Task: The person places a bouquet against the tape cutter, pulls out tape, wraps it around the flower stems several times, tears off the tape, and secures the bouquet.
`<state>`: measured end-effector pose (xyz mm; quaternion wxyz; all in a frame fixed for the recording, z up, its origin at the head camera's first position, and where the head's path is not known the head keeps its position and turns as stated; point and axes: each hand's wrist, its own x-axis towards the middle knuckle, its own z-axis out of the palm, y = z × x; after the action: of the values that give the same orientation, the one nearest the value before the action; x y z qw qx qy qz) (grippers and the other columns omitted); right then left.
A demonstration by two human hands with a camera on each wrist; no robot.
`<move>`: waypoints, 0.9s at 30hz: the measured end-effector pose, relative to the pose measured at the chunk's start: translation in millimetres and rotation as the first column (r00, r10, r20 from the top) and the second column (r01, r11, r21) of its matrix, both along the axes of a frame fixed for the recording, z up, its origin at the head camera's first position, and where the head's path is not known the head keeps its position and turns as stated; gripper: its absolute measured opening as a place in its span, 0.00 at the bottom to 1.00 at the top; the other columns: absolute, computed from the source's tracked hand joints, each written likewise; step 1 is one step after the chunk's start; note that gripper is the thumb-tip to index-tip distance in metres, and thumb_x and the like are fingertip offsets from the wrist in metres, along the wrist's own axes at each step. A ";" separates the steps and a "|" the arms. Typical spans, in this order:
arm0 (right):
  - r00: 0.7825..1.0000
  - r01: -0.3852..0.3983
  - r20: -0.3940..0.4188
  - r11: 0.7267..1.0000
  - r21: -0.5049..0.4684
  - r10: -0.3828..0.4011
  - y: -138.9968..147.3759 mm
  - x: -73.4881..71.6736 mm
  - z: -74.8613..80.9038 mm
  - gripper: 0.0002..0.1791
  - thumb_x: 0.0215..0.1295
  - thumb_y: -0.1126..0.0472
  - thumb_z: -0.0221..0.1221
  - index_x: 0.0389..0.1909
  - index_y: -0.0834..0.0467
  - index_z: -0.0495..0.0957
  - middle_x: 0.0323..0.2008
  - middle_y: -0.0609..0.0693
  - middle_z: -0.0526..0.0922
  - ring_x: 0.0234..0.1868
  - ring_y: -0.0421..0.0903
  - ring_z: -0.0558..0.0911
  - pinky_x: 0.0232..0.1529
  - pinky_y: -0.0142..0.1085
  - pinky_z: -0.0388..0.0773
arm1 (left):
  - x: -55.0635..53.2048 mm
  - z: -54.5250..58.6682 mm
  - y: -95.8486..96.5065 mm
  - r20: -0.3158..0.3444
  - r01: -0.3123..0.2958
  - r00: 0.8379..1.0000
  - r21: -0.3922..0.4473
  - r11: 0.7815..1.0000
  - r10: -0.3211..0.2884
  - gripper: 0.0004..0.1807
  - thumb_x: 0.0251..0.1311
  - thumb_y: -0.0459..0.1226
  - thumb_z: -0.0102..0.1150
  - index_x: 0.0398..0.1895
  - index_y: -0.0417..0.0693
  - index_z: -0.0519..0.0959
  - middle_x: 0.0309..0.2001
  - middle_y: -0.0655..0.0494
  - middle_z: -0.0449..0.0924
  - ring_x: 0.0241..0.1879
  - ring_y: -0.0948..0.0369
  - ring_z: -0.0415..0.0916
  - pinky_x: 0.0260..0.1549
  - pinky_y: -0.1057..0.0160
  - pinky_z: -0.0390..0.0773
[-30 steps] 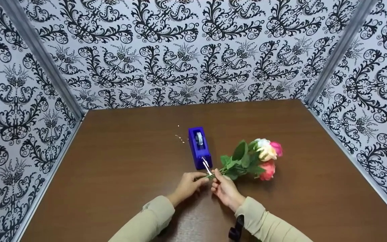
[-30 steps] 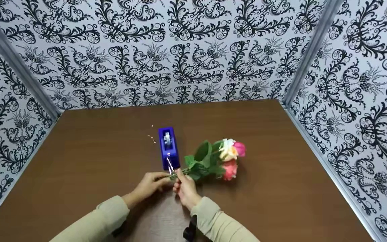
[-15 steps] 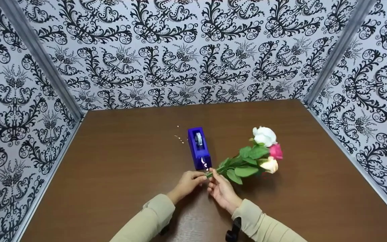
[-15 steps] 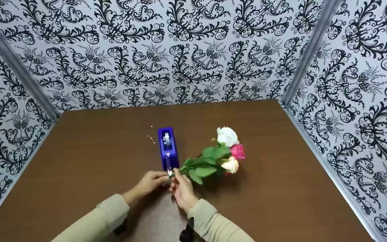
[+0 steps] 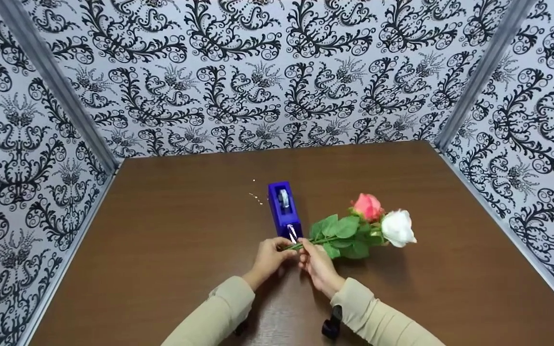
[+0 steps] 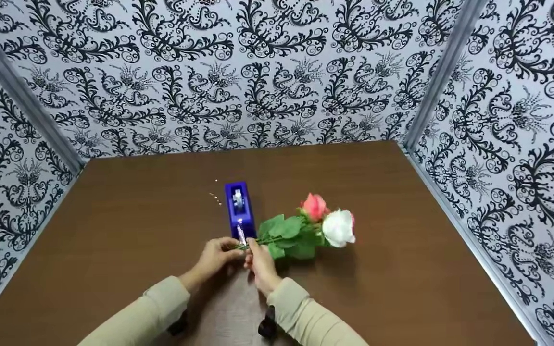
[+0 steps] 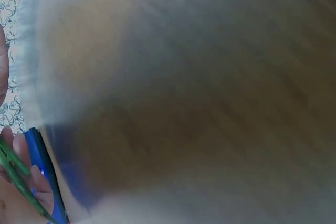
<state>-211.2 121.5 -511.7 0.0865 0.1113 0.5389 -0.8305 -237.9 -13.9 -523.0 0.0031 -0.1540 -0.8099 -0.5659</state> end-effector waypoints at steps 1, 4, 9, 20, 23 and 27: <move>1.000 -0.008 -0.006 1.000 0.003 0.008 0.7 -0.6 -0.2 0.17 0.70 0.59 0.46 0.51 0.68 0.67 0.23 0.43 0.69 0.20 0.34 0.66 0.23 0.26 0.65 | -0.3 0.9 -0.2 0.011 0.016 1.000 0.004 1.000 -0.016 0.11 0.48 0.30 0.64 0.36 0.32 0.80 0.30 0.43 0.82 0.24 0.59 0.76 0.25 0.66 0.76; 1.000 -0.024 -0.010 1.000 -0.020 0.024 3.5 -1.7 -1.7 0.17 0.70 0.60 0.45 0.52 0.68 0.67 0.22 0.43 0.69 0.20 0.34 0.66 0.23 0.26 0.65 | -0.5 3.3 -1.1 0.058 0.075 0.995 0.015 0.997 -0.075 0.12 0.53 0.30 0.60 0.40 0.30 0.79 0.33 0.40 0.81 0.24 0.49 0.78 0.23 0.58 0.78; 0.999 -0.036 -0.021 0.995 -0.090 0.035 3.2 -0.9 -5.3 0.17 0.70 0.60 0.44 0.53 0.67 0.68 0.22 0.42 0.71 0.20 0.34 0.67 0.24 0.26 0.65 | -1.3 5.8 -0.6 -0.020 0.030 0.999 -0.078 0.997 -0.032 0.10 0.52 0.30 0.61 0.36 0.31 0.81 0.34 0.41 0.82 0.32 0.50 0.80 0.30 0.60 0.78; 0.995 0.085 0.060 0.990 -0.109 -0.079 -8.4 -7.3 -0.5 0.11 0.69 0.59 0.47 0.41 0.63 0.72 0.20 0.44 0.72 0.18 0.35 0.66 0.22 0.26 0.66 | -1.8 6.7 7.5 -0.083 -0.169 0.983 -0.056 0.984 0.164 0.05 0.42 0.28 0.67 0.25 0.36 0.82 0.27 0.47 0.83 0.28 0.61 0.77 0.29 0.69 0.75; 0.996 0.066 0.067 0.994 -0.092 -0.060 -7.3 -9.6 -0.2 0.14 0.70 0.60 0.46 0.47 0.66 0.71 0.20 0.44 0.71 0.19 0.35 0.67 0.22 0.26 0.66 | -3.3 6.3 4.6 -0.071 -0.167 0.984 -0.077 0.983 0.162 0.06 0.45 0.31 0.67 0.25 0.37 0.80 0.26 0.48 0.82 0.26 0.62 0.74 0.28 0.69 0.73; 0.998 0.015 0.069 0.996 -0.083 -0.009 -3.4 -11.9 -1.5 0.12 0.69 0.60 0.47 0.45 0.64 0.72 0.22 0.45 0.70 0.20 0.35 0.66 0.24 0.26 0.66 | -5.7 9.3 -1.7 0.005 -0.094 0.995 -0.104 0.990 0.095 0.12 0.58 0.38 0.57 0.26 0.34 0.79 0.22 0.48 0.78 0.19 0.63 0.71 0.22 0.68 0.71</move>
<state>-223.1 118.2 -513.2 0.1043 0.1391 0.4999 -0.8485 -243.6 -15.6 -513.7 0.0180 -0.1126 -0.8446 -0.5231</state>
